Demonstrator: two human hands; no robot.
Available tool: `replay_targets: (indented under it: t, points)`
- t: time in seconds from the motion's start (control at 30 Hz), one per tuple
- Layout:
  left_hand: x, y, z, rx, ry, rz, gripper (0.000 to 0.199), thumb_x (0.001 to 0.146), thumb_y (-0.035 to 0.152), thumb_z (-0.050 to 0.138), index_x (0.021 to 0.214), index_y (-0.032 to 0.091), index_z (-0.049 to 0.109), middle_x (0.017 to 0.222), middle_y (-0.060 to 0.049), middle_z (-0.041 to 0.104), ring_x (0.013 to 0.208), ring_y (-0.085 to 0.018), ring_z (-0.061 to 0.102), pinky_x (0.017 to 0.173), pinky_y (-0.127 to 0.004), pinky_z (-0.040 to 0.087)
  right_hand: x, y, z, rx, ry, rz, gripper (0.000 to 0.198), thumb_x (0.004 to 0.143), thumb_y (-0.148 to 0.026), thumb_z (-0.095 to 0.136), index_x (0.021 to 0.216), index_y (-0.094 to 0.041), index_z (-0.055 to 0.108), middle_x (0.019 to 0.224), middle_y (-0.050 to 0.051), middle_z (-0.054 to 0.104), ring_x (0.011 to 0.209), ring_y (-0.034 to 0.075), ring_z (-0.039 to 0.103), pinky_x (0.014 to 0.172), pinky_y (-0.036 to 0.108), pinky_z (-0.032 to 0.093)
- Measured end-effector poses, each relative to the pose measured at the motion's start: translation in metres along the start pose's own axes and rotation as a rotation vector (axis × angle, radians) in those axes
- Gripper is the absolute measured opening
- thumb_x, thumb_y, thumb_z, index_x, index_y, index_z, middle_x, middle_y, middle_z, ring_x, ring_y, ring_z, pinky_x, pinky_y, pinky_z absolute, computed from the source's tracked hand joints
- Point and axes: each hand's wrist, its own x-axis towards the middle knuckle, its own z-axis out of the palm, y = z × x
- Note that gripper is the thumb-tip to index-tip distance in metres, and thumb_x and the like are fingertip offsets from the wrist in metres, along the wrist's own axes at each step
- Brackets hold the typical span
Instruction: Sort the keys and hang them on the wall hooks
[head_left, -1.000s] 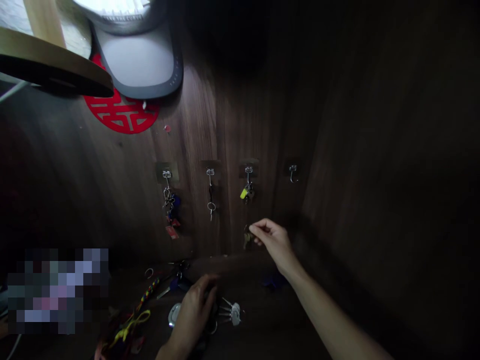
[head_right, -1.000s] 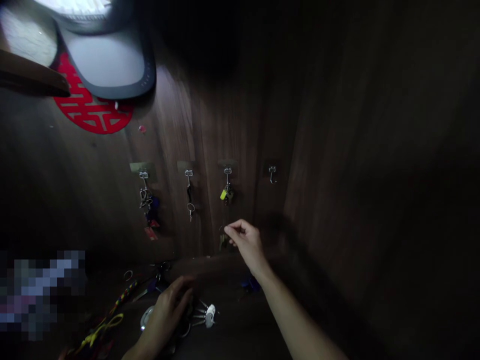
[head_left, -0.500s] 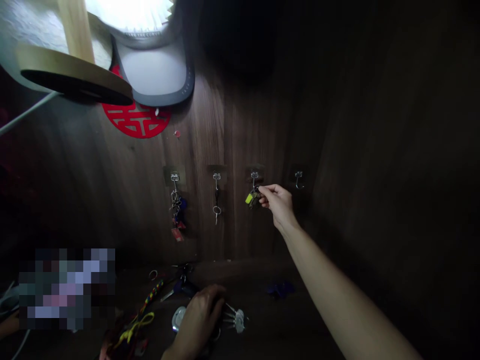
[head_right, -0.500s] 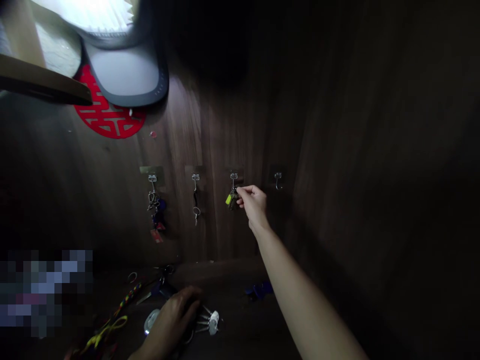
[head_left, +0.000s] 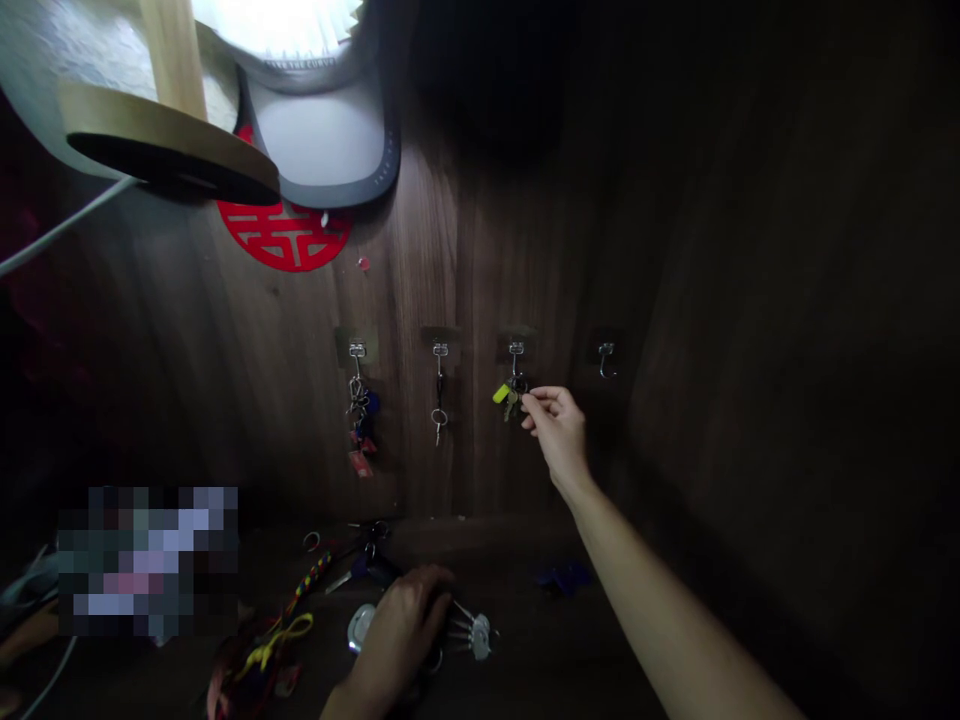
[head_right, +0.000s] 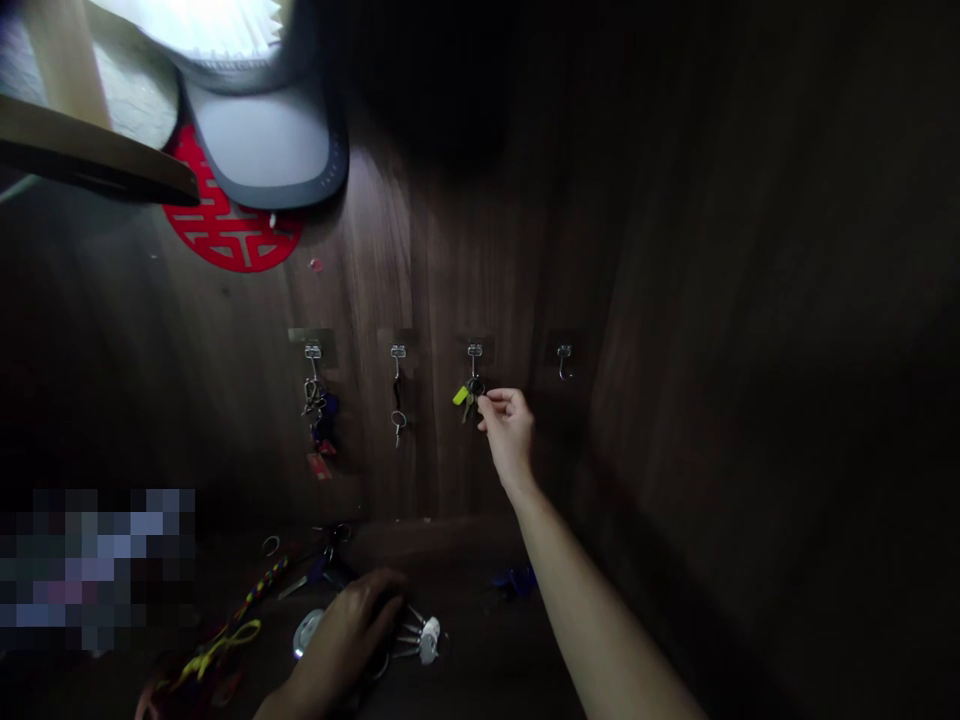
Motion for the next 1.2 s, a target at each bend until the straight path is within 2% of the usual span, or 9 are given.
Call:
replay_targets:
  t: [0.13, 0.3, 0.7, 1.0, 1.2]
  points:
    - [-0.001, 0.001, -0.001, 0.019, -0.019, -0.017, 0.024, 0.083, 0.019, 0.043, 0.096, 0.023, 0.062, 0.100, -0.002, 0.069, 0.095, -0.017, 0.062, 0.084, -0.024, 0.045, -0.015, 0.011, -0.008, -0.023, -0.032, 0.001, 0.030, 0.065, -0.040, 0.065, 0.084, -0.019, 0.053, 0.066, -0.005, 0.055, 0.051, 0.009, 0.053, 0.045, 0.020, 0.042]
    - [-0.001, 0.005, -0.005, 0.014, -0.036, -0.010, 0.023, 0.084, 0.020, 0.042, 0.095, 0.023, 0.062, 0.098, -0.001, 0.068, 0.093, -0.016, 0.062, 0.083, -0.024, 0.045, -0.036, 0.028, -0.021, -0.042, -0.086, 0.063, 0.031, 0.065, -0.042, 0.065, 0.083, -0.019, 0.054, 0.068, -0.003, 0.056, 0.053, 0.010, 0.053, 0.046, 0.021, 0.043]
    - [-0.001, 0.000, -0.004, -0.066, 0.021, -0.012, 0.023, 0.088, 0.023, 0.039, 0.097, 0.023, 0.061, 0.098, -0.002, 0.068, 0.091, -0.016, 0.063, 0.080, -0.023, 0.046, -0.092, 0.063, -0.046, -0.107, -0.239, 0.190, 0.025, 0.066, -0.042, 0.063, 0.076, -0.020, 0.058, 0.067, -0.002, 0.055, 0.052, 0.011, 0.052, 0.046, 0.022, 0.046]
    - [-0.001, 0.001, -0.007, -0.046, 0.024, -0.048, 0.024, 0.087, 0.024, 0.041, 0.097, 0.024, 0.062, 0.097, -0.001, 0.069, 0.090, -0.016, 0.064, 0.079, -0.023, 0.046, -0.135, 0.088, -0.050, -0.185, -0.401, 0.203, 0.016, 0.075, -0.034, 0.055, 0.081, -0.019, 0.058, 0.070, -0.001, 0.057, 0.055, 0.012, 0.053, 0.050, 0.023, 0.046]
    - [0.000, -0.008, -0.013, 0.023, 0.055, -0.090, 0.024, 0.086, 0.021, 0.040, 0.098, 0.024, 0.061, 0.093, 0.000, 0.070, 0.087, -0.015, 0.065, 0.075, -0.021, 0.045, -0.147, 0.093, -0.053, -0.337, -0.588, 0.128, 0.015, 0.079, -0.029, 0.050, 0.080, -0.020, 0.061, 0.073, 0.000, 0.061, 0.058, 0.013, 0.056, 0.049, 0.022, 0.041]
